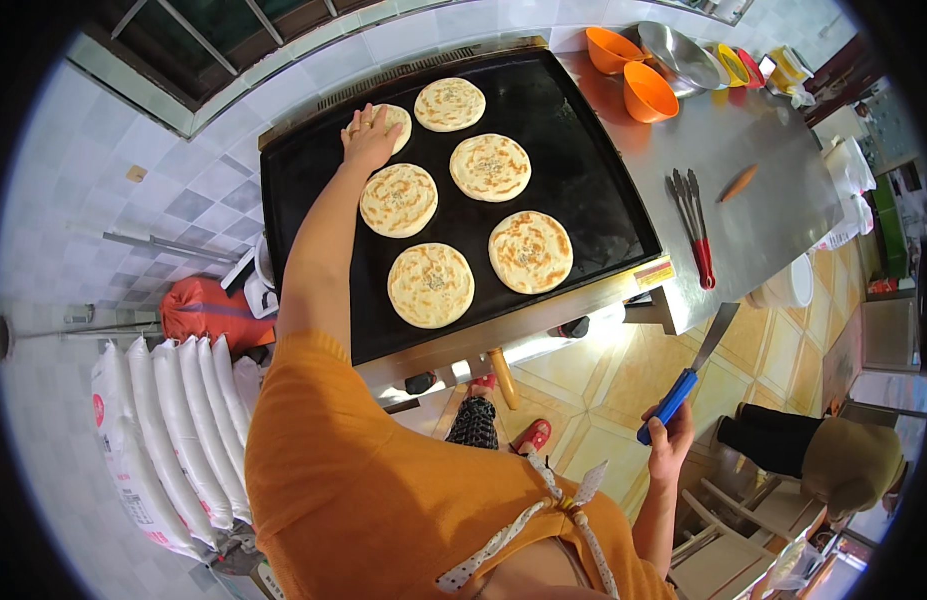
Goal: The person flips round flatbreads on a flat-top griddle using a spatula and tongs. They then transfer the cooked bread to a wire rack and pack several pieces into a plastic bag for a customer.
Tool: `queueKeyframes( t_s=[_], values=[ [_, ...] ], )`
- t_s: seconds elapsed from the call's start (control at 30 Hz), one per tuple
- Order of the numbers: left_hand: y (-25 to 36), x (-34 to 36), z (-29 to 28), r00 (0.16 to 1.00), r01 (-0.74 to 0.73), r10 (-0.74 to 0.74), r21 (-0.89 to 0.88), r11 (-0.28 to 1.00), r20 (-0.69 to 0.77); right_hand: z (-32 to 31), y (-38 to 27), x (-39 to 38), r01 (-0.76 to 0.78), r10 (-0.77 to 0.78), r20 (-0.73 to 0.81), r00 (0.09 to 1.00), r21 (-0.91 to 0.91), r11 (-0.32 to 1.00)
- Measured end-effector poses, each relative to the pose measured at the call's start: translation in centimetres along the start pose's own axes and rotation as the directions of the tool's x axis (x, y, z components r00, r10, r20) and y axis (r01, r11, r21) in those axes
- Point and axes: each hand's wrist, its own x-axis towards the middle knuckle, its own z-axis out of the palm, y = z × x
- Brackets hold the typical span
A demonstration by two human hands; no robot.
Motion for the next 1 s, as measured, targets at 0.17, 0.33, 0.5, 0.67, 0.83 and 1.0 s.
queueKeyframes(
  t_s=[0.17, 0.33, 0.5, 0.67, 0.83, 1.0],
  values=[
    [5.5, 1.4, -1.3, 0.996, 0.084, -0.085, -0.030, 0.996, -0.038, 0.7, -0.1, 0.1, -0.016, 0.016, -0.005, 1.000, 0.034, 0.999],
    [10.1, 3.3, -0.5, 0.967, -0.244, 0.241, 0.022, 0.970, 0.083, 1.0, -0.5, -0.2, 0.010, -0.009, -0.070, 0.997, 0.012, 1.000],
    [16.5, 3.0, -0.1, 0.994, 0.104, -0.101, -0.064, 0.993, 0.049, 1.5, -0.7, -0.3, -0.019, 0.019, -0.073, 0.997, 0.009, 1.000],
    [15.0, 2.6, -3.1, 0.969, -0.238, 0.226, -0.137, 0.962, -0.096, 1.2, -1.5, 1.3, -0.030, 0.039, 0.057, 0.998, -0.155, 0.987],
    [14.1, -5.2, -2.1, 0.558, -0.829, 0.823, 0.034, 0.558, 0.100, 0.7, -1.9, 2.8, 0.062, -0.048, 0.150, 0.987, -0.091, 0.994],
    [18.2, -8.6, 1.3, 0.937, -0.337, 0.343, -0.091, 0.937, 0.060, 2.4, -2.6, 3.8, 0.015, -0.031, 0.186, 0.982, 0.086, 0.996]
  ],
)
